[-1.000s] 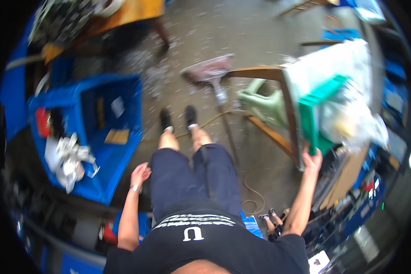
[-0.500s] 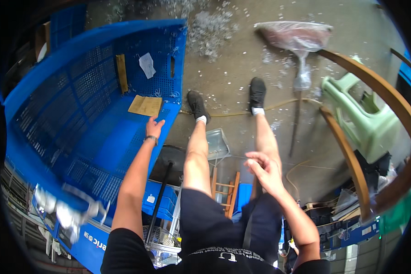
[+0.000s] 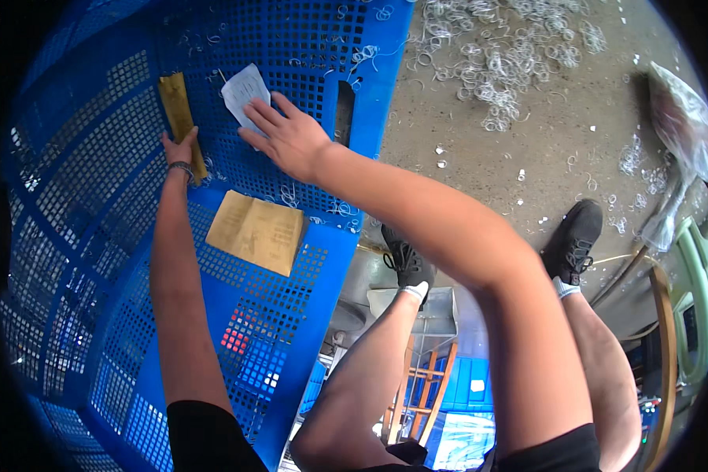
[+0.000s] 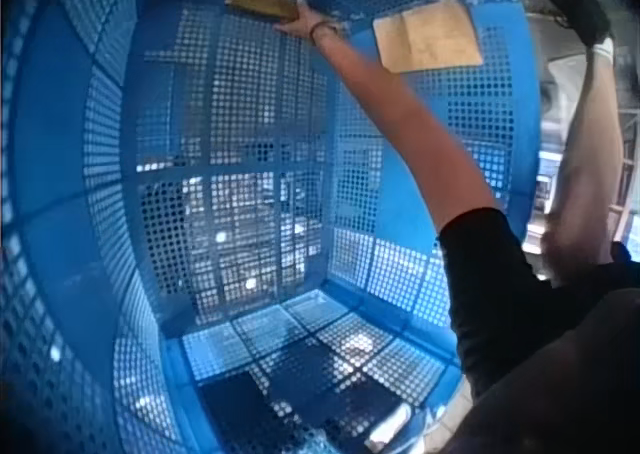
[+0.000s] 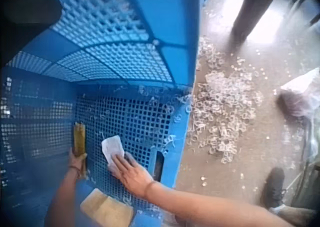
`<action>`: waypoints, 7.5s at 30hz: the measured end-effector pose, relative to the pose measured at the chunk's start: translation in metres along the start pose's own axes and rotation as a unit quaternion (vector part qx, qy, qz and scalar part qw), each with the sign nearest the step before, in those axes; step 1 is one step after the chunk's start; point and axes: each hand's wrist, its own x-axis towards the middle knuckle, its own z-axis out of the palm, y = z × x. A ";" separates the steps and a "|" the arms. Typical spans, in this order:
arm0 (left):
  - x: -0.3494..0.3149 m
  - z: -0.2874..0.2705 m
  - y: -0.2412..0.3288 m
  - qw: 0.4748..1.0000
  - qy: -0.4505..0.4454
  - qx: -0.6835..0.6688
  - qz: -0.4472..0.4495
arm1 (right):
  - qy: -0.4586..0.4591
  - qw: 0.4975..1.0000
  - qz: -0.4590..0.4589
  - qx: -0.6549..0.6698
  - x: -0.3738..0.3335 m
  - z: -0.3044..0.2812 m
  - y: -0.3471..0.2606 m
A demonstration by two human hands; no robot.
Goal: Sweep debris off the floor using a broom and dustpan.
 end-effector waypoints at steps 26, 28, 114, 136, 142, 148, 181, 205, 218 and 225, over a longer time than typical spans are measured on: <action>-0.152 -0.060 -0.032 0.892 -0.286 0.345 -0.053 | -0.246 0.817 0.404 0.329 -0.156 -0.108 -0.013; -0.159 -0.065 -0.006 0.938 -0.277 0.195 -0.074 | -0.256 0.782 0.441 0.357 -0.145 -0.113 -0.022; -0.409 -0.422 0.464 0.960 -0.126 -0.060 0.243 | 0.172 0.407 0.784 0.435 -0.475 -0.555 -0.031; -0.419 -0.521 0.289 0.955 0.054 0.144 0.254 | 0.111 0.754 0.383 0.522 -0.074 -0.527 -0.181; -0.417 -0.531 0.268 0.961 0.022 0.121 0.248 | 0.331 0.919 0.125 0.174 0.058 -0.576 -0.230; -0.401 -0.533 0.223 0.964 0.009 0.090 0.250 | 0.116 0.982 0.097 0.113 0.121 -0.533 -0.276; -0.310 -0.591 0.222 0.968 0.097 -0.187 0.138 | -0.021 0.984 0.176 -0.024 0.123 -0.541 -0.255; -0.458 -0.521 0.004 0.775 0.236 -0.241 -0.535 | -0.060 0.968 0.235 0.066 0.085 -0.509 -0.322; -0.390 -0.561 -0.038 0.608 0.374 -0.379 -0.589 | -0.088 0.993 0.065 0.035 0.258 -0.388 -0.396; -0.302 -0.559 -0.021 0.742 0.352 -0.344 -0.455 | 0.031 0.995 0.092 -0.008 0.373 -0.365 -0.364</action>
